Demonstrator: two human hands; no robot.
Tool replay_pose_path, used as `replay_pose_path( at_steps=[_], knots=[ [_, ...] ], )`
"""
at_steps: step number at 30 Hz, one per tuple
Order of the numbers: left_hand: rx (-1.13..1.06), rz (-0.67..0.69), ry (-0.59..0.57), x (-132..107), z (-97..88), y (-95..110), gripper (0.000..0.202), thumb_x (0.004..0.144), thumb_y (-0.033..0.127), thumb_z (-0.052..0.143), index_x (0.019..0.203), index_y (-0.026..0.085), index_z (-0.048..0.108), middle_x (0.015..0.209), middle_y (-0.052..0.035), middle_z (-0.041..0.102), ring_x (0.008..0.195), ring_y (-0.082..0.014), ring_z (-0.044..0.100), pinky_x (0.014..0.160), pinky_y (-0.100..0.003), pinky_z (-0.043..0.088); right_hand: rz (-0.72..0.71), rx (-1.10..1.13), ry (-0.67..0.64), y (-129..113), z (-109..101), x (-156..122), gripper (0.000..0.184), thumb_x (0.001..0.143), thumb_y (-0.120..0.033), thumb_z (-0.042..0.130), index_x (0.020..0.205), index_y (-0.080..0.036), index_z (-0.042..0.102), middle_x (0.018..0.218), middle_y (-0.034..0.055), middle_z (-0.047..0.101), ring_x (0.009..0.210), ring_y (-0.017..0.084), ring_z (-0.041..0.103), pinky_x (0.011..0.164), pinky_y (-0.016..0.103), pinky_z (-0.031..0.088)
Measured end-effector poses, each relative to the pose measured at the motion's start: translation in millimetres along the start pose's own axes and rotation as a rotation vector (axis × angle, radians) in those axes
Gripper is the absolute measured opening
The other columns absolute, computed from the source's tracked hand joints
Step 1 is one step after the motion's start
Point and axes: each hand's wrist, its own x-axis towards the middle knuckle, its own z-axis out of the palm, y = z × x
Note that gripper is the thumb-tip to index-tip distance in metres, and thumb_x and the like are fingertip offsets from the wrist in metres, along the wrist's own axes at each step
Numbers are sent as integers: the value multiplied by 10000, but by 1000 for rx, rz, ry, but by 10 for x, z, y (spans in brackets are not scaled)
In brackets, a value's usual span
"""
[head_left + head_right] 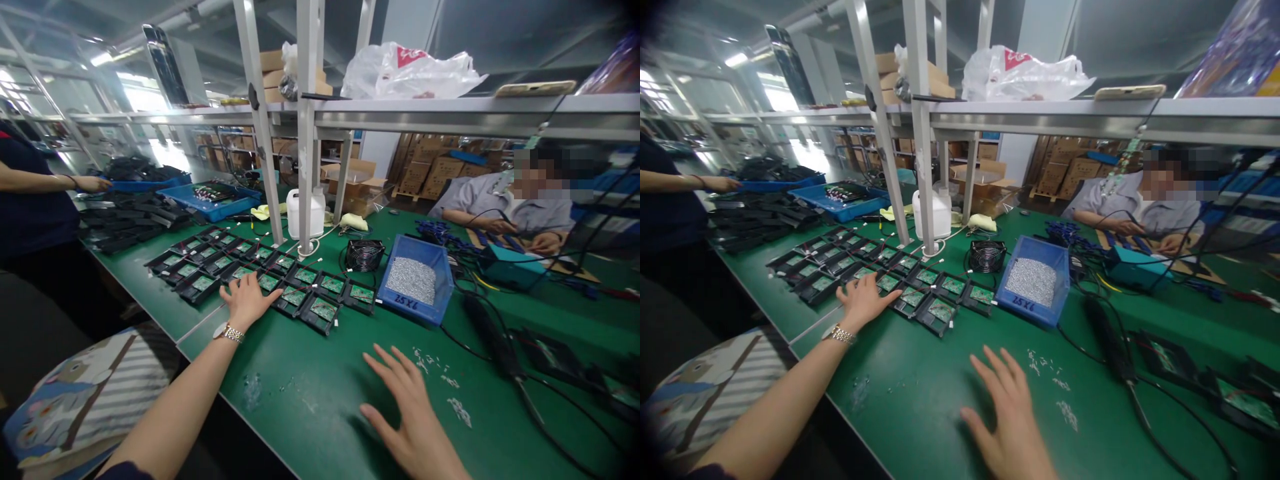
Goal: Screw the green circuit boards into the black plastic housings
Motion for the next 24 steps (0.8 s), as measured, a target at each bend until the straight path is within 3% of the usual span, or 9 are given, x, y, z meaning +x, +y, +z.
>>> replay_pose_path(
  at_steps=[1, 2, 6, 10, 17, 21, 24],
  knots=[
    [0, -2, 5, -11, 0, 3, 930, 998, 760, 556, 1616, 66, 511, 1658, -288, 576, 1507, -545, 450, 1292, -787, 174, 106, 137, -125, -136, 97, 151, 676, 957, -489, 741, 1615, -428, 598, 1800, 25, 482, 1760, 370, 252, 1398, 734, 274],
    [2, -6, 10, -16, 2, 6, 925, 998, 761, 550, 1619, 75, 512, 1663, -282, 575, 1509, -542, 453, 1293, -786, 177, 137, 183, -176, -246, 182, 299, 716, 949, -490, 744, 1639, -400, 576, 1821, 38, 450, 1770, 354, 238, 1409, 704, 272],
    [17, -35, 6, 11, -5, -6, 946, 954, 774, 602, 1626, 112, 528, 1656, -273, 593, 1491, -543, 494, 1284, -784, 211, 180, 280, -266, -486, 429, 752, 845, 938, -570, 762, 1705, -344, 489, 1850, 102, 390, 1781, 308, 235, 1426, 611, 273],
    [37, -42, -12, 46, -71, -90, 979, 922, 786, 642, 1648, 141, 518, 1627, -268, 629, 1477, -547, 527, 1274, -780, 226, 192, 355, -322, -632, 559, 868, 907, 910, -590, 802, 1711, -308, 485, 1873, 156, 320, 1789, 301, 212, 1438, 560, 232],
    [65, 16, -33, -136, -189, -152, 970, 919, 767, 683, 1661, 166, 511, 1612, -252, 649, 1452, -534, 566, 1247, -737, 284, 234, 431, -379, -752, 435, 567, 869, 894, -575, 820, 1683, -364, 524, 1877, 118, 325, 1779, 312, 246, 1443, 579, 199],
    [81, 83, -30, -409, -220, -31, 925, 937, 731, 704, 1656, 178, 524, 1601, -247, 658, 1407, -514, 603, 1233, -710, 310, 277, 434, -376, -624, 251, 248, 821, 891, -614, 802, 1644, -370, 582, 1860, 95, 371, 1767, 324, 285, 1441, 595, 208],
    [88, 149, -24, -695, -260, 119, 979, 937, 714, 734, 1700, 161, 467, 1545, -255, 694, 1377, -504, 615, 1255, -718, 263, 281, 404, -319, -451, 79, -40, 758, 886, -695, 772, 1577, -405, 655, 1793, 83, 493, 1718, 337, 398, 1407, 609, 309]
  ],
)
